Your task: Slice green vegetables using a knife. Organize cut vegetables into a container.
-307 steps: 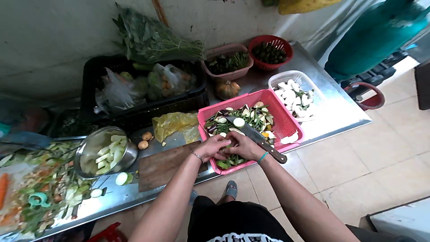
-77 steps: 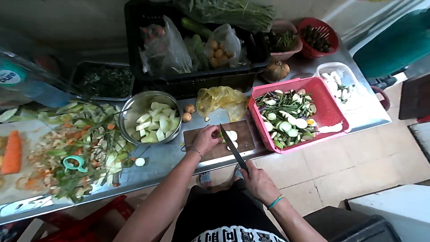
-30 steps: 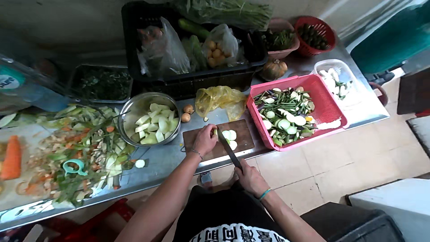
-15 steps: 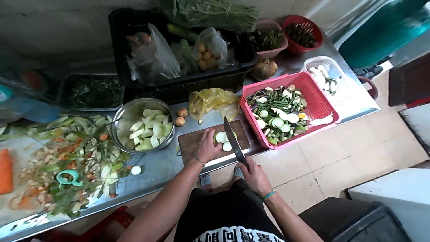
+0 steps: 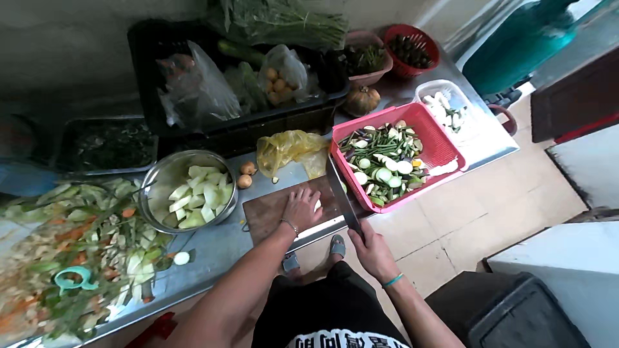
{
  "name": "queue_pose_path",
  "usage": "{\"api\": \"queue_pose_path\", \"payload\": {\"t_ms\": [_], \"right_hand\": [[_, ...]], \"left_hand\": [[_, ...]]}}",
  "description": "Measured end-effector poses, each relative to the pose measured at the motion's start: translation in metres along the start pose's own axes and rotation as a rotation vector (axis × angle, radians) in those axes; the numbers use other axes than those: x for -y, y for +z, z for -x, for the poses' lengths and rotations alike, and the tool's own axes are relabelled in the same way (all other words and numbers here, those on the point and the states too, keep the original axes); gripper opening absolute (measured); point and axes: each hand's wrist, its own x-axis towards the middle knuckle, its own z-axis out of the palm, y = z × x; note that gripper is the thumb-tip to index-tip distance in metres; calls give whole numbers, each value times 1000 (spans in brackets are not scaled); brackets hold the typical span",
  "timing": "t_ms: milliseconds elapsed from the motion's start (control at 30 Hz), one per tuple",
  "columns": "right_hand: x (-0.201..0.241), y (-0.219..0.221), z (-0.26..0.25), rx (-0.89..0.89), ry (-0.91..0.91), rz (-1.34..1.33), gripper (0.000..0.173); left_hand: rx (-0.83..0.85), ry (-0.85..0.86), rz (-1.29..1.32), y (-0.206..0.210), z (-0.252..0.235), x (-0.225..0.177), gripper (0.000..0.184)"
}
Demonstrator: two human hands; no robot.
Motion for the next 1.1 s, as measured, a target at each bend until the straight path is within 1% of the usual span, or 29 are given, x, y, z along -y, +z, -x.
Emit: {"api": "queue_pose_path", "payload": {"t_ms": [167,267,300,400,433,500,533,567,633,733,800,833,900,967,1033,1100], "right_hand": [[-3,-50,-3,-207,-13,-126,31],[-12,-63,-15,-361,-27,-121,31],[-16,-62,-22,-362,12,-95,31],[-25,-64,-41,-222,219,-56,34],[-24,-67,-44,-243,219,-72,33],[-21,-75,-46,-323,152,-111,31],[-24,-77,-47,-348,120,-126,31],[-28,-80,-48,-341,117,-137,32],[-41,-85,-52,-249,180,-182,34],[-62,-86,-52,-217,198,-294,33],[-74,-88,-46,-217,204,-358,30],[-78,-91,-45,-218,219,-386,29],[-84,-99,-44,-220,244,-421,29],[-89,-108,-45,-225,258,-428,29],[-92,-118,-46,-229,266,-420,29],[-98,-126,-47,-239,258,-419,31]], "left_hand": [[-30,-33,11,-5,4,-2,47],[-38,-6,10,-6,8,-3,44],[3,-14,20,-9,8,-5,43],[-11,-21,39,-9,10,-8,38],[12,-51,39,-12,9,-8,39],[47,-118,66,-15,9,-4,42],[48,-149,92,-14,9,-2,41],[49,-183,126,-13,8,-2,40],[23,-277,209,-20,1,-7,39],[-108,-404,399,-50,-20,-27,38],[-181,-437,556,-77,-44,-49,39],[-189,-441,632,-89,-61,-61,39],[-155,-464,792,-106,-99,-83,39],[-127,-464,894,-110,-136,-100,40],[-91,-433,899,-115,-166,-116,40],[-54,-369,902,-119,-186,-128,48]]}}
